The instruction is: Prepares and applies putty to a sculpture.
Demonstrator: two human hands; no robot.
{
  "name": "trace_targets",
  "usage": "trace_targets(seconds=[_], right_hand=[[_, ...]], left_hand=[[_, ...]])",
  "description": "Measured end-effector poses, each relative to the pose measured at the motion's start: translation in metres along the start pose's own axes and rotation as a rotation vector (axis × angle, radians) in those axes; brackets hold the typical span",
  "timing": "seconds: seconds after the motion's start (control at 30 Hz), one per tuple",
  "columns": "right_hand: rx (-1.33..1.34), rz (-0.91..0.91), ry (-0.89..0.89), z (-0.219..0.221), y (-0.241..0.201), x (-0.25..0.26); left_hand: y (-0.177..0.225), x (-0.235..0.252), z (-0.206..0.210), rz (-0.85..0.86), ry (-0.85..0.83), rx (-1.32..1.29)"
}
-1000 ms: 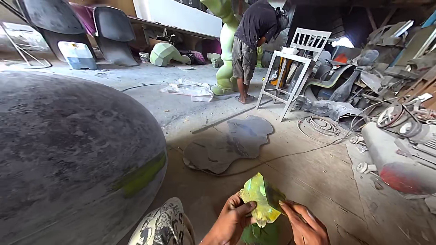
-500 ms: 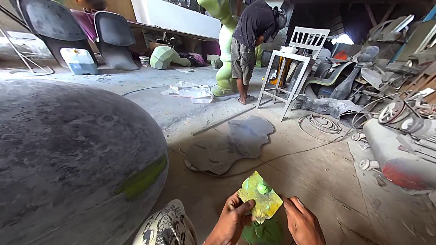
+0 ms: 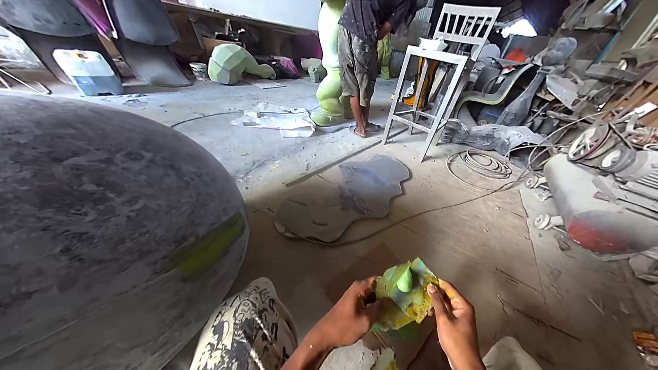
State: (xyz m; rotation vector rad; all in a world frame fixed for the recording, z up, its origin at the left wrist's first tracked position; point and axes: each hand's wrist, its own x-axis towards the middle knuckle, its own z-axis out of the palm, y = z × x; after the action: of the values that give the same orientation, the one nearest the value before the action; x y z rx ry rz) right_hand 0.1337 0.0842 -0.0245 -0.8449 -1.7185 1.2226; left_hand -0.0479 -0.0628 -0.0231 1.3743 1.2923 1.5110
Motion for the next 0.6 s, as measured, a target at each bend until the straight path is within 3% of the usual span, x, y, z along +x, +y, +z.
trace_targets(seconds=[0.07,0.1,0.2,0.27,0.43,0.5,0.6], right_hand=[[-0.051,-0.161,0.041,0.002,-0.003,0.004],[-0.088,-0.313,0.052,0.001,-0.006,0.006],[-0.363,-0.795,-0.043,-0.015,-0.013,0.012],[-0.482,-0.913,-0.101,-0.02,-0.007,0.018],[-0.694,-0.837,-0.142,-0.029,0.026,0.036],[-0.69,-0.691,-0.176,-0.033,0.037,0.035],[-0.104,-0.23,0.058,-0.025,0.022,0.024]], left_hand=[[-0.001,-0.003,0.002,-0.091,-0.093,0.022],[-0.001,-0.003,0.004,-0.151,-0.058,-0.02],[0.013,0.001,0.01,-0.263,0.254,-0.509],[0.02,0.004,0.009,-0.228,0.357,-0.795],[0.013,0.003,0.01,-0.207,0.352,-0.962],[0.017,0.005,0.007,-0.171,0.383,-0.983],[0.019,0.009,-0.003,-0.121,0.496,-0.946]])
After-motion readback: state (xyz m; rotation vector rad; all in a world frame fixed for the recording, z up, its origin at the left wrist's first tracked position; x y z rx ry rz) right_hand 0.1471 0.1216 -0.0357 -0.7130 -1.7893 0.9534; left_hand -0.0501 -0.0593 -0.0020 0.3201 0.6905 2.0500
